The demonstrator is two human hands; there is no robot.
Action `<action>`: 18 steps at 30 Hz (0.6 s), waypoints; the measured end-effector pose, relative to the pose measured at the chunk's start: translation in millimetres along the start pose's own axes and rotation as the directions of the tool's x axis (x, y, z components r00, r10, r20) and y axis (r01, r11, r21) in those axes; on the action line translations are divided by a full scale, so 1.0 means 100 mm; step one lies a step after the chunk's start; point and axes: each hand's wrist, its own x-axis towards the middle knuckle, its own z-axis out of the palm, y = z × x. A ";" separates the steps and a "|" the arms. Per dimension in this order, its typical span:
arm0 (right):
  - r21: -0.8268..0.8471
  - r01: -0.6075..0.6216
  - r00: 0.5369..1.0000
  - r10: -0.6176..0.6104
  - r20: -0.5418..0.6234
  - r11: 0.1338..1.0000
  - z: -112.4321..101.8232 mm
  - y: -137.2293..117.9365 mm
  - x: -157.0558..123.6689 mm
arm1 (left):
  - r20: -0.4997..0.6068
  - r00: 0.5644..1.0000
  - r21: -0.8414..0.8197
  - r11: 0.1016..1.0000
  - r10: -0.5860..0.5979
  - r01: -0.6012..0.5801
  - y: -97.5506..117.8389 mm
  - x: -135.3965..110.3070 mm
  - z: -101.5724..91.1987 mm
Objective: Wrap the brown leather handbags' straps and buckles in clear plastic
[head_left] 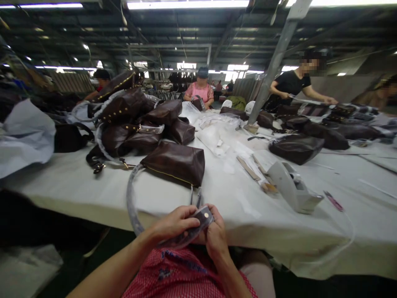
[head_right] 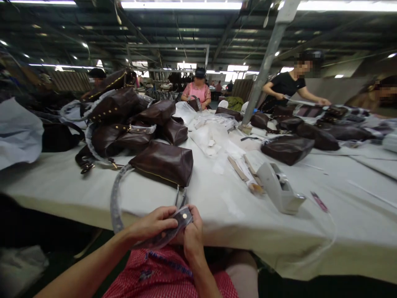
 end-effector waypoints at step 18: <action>0.005 0.053 0.998 -0.053 -0.027 0.999 0.10 -0.05 -0.05 | 0.197 0.976 -0.038 0.995 0.093 -0.087 0.02 -0.02 -0.18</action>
